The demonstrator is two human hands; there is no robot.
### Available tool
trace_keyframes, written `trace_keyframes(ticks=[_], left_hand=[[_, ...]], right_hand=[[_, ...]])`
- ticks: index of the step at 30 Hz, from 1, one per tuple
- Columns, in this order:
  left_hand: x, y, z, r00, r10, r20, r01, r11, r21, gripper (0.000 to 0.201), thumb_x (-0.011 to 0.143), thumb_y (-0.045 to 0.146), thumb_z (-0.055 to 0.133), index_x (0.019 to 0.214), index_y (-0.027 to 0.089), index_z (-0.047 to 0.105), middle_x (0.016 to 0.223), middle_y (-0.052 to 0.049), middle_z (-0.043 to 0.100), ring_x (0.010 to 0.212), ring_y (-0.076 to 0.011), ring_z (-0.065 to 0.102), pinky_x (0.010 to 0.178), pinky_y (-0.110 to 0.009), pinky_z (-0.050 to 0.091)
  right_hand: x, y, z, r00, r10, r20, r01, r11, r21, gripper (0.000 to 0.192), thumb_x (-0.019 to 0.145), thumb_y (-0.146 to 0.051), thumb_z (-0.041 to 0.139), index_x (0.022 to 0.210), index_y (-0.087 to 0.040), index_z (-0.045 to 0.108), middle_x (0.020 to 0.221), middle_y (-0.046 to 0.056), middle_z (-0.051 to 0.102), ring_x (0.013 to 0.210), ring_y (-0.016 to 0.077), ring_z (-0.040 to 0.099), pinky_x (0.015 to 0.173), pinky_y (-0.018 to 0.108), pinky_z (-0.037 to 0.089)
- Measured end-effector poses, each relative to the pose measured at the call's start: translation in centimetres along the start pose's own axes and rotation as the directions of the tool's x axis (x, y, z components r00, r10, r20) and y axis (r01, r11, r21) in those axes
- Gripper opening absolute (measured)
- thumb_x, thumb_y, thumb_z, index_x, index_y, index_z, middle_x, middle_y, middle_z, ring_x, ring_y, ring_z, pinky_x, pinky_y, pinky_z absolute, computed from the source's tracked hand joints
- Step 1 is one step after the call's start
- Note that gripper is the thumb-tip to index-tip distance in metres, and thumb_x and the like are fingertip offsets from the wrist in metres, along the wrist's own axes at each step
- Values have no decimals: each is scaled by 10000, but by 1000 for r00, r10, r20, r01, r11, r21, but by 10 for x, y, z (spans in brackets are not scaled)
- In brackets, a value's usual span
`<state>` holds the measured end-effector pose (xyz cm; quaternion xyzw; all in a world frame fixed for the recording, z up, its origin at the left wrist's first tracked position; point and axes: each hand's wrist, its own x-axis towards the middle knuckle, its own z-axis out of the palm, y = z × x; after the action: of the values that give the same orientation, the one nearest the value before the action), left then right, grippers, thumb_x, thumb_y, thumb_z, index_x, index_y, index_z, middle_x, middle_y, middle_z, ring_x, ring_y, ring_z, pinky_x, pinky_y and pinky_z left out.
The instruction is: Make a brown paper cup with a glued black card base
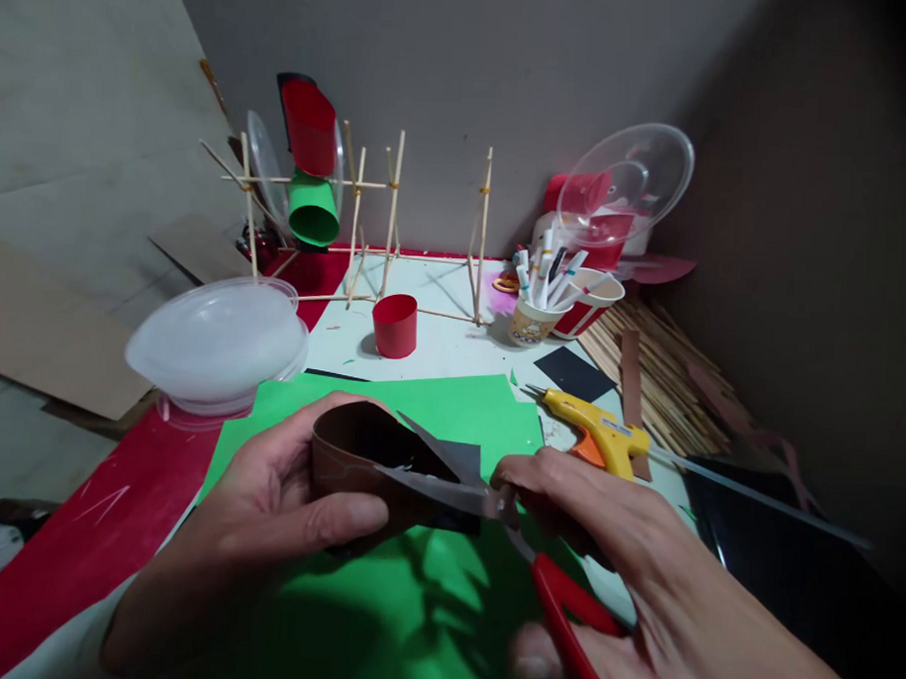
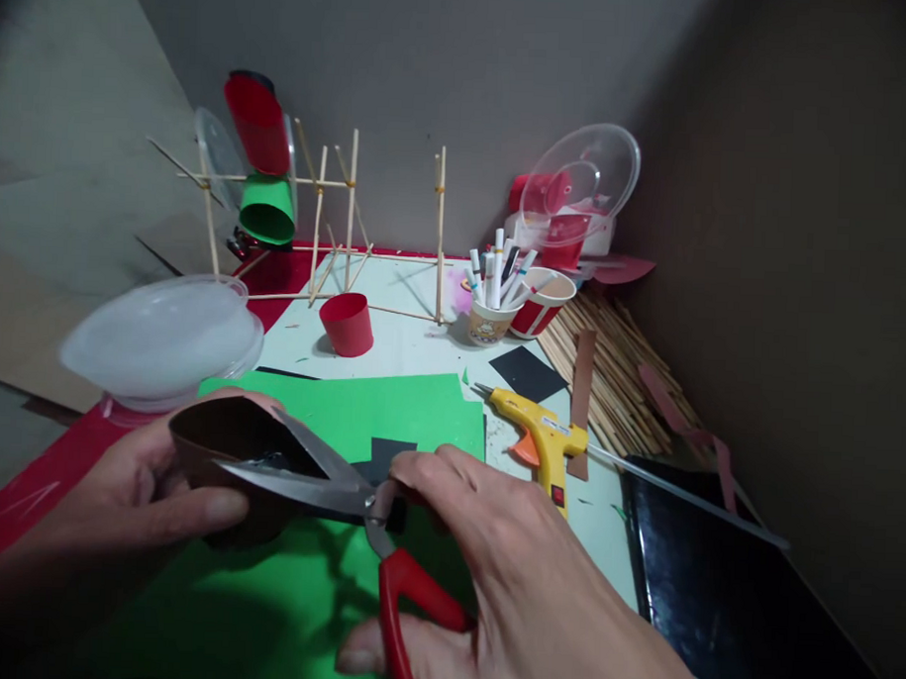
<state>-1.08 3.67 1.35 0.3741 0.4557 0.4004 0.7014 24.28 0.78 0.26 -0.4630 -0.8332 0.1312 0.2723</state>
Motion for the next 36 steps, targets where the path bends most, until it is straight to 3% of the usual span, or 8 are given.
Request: trace_keyframes(ticks=[4, 9, 12, 14, 19, 23, 32, 36], left_hand=[[2, -5, -7, 996, 46, 81, -52, 997, 65, 402, 674, 245, 908, 1038, 326, 757, 959, 40, 794, 959, -195, 743, 710, -151, 562], [7, -8, -15, 993, 85, 86, -95, 989, 113, 362, 689, 210, 875, 1011, 333, 766, 922, 59, 771, 877, -154, 726, 703, -133, 549], [8, -10, -16, 985, 96, 146, -117, 982, 146, 395, 710, 185, 857, 1059, 345, 763, 960, 45, 774, 860, -163, 721, 729, -171, 570], [7, -10, -14, 989, 78, 129, -94, 988, 124, 438, 675, 162, 879, 1050, 361, 768, 988, 45, 776, 855, -162, 717, 728, -172, 572], [1, -9, -1, 997, 73, -15, -72, 996, 44, 426, 578, 190, 945, 947, 330, 786, 909, 46, 761, 820, -140, 690, 686, -129, 546], [0, -8, 2, 994, 108, 12, -109, 992, 63, 424, 601, 196, 940, 979, 305, 782, 876, 43, 747, 797, -113, 676, 675, -98, 521], [-1, -8, -1, 997, 80, 17, -81, 995, 53, 442, 601, 181, 941, 989, 311, 775, 925, 52, 749, 805, -105, 673, 667, -92, 510], [-1, -7, -2, 993, 110, 44, -113, 991, 72, 474, 597, 195, 935, 1023, 314, 765, 964, 32, 769, 853, -161, 703, 718, -160, 551]], right_hand=[[-13, 8, 5, 999, 21, -39, -23, 999, -45, 618, 867, -666, 667, 1384, -379, 488, 1236, 38, 726, 1054, 283, 751, 806, 329, 664], [-21, 10, 7, 998, 1, -66, -3, 999, -40, 716, 809, -382, 746, 1456, -394, 440, 1296, 52, 698, 1090, 314, 738, 766, 347, 672], [-16, 6, 6, 999, 9, -52, -11, 999, -37, 634, 761, -241, 707, 1359, -373, 544, 1246, 29, 724, 1053, 290, 747, 747, 319, 663], [-12, 4, 4, 1000, 20, -10, -21, 999, -37, 553, 733, -198, 713, 1254, -358, 615, 1186, 14, 748, 1014, 275, 757, 722, 291, 653], [-7, 3, 2, 997, 50, -55, -53, 997, -50, 526, 709, -289, 775, 1216, -332, 642, 1147, 11, 773, 966, 264, 771, 701, 284, 655], [-3, 2, 0, 998, 61, 1, -61, 998, 6, 360, 739, -243, 742, 1082, -338, 689, 1100, -12, 784, 934, 247, 769, 633, 254, 630], [-6, 4, 0, 999, 53, 10, -53, 999, 5, 459, 734, -206, 756, 1165, -335, 665, 1121, -9, 793, 922, 262, 777, 600, 282, 606], [-4, 3, -3, 998, 60, 5, -60, 998, 36, 415, 715, -169, 744, 1099, -302, 660, 1113, 4, 795, 904, 248, 775, 598, 268, 592]])
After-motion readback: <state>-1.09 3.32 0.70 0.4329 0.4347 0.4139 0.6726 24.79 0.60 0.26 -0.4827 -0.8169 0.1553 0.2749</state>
